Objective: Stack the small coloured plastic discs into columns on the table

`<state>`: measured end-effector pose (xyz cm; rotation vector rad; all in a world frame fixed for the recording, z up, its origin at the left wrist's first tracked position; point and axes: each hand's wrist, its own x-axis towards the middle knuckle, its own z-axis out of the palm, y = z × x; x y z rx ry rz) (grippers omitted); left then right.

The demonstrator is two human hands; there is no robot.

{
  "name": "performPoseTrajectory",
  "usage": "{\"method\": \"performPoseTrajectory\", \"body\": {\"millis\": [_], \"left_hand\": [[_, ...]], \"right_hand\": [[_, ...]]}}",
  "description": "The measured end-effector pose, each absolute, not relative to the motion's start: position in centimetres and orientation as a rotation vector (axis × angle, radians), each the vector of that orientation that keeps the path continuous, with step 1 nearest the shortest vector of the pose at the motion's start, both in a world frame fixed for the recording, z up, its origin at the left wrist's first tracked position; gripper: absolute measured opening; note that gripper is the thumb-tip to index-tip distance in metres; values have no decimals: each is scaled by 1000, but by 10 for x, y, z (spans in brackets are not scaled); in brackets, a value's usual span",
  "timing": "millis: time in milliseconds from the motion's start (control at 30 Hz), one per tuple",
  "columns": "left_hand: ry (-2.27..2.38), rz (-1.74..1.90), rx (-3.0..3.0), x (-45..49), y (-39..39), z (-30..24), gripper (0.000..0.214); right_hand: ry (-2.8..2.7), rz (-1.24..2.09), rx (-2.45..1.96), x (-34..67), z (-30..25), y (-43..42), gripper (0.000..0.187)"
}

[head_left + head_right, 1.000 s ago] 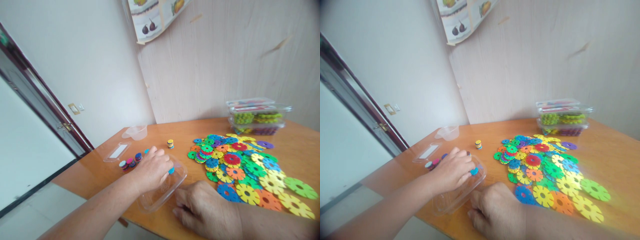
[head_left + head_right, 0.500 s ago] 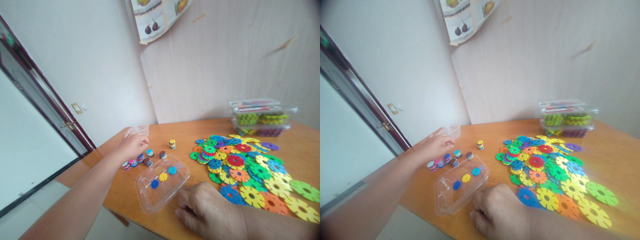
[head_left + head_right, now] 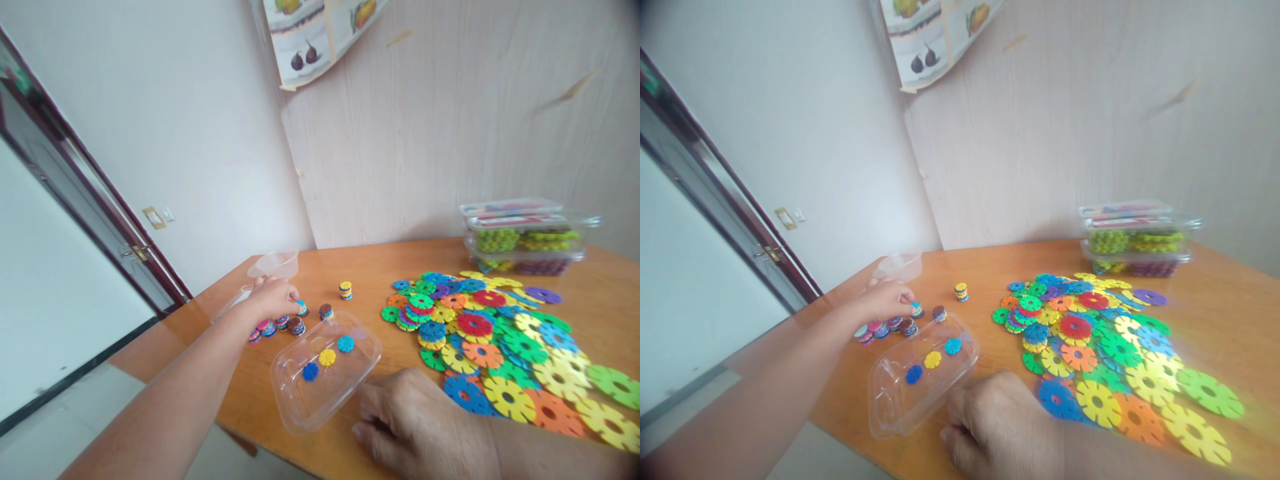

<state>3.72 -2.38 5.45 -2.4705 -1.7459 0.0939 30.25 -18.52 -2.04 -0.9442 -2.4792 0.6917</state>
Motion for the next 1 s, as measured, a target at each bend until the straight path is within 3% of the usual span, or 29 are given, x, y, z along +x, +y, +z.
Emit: {"method": "performPoseTrajectory", "body": {"millis": [467,767,1000], "left_hand": [[-1840,-67,-2402,38,-23,56,22],[-1229,-274,-2621,78,-77,71,22],[-1042,-78,-2695,98,-107,52,11]], "right_hand": [[-2442,685,-921,303,-27,-184,15],[-2456,672,-934,303,-26,-184,15],[-2446,651,-935,303,-29,-185,15]]}}
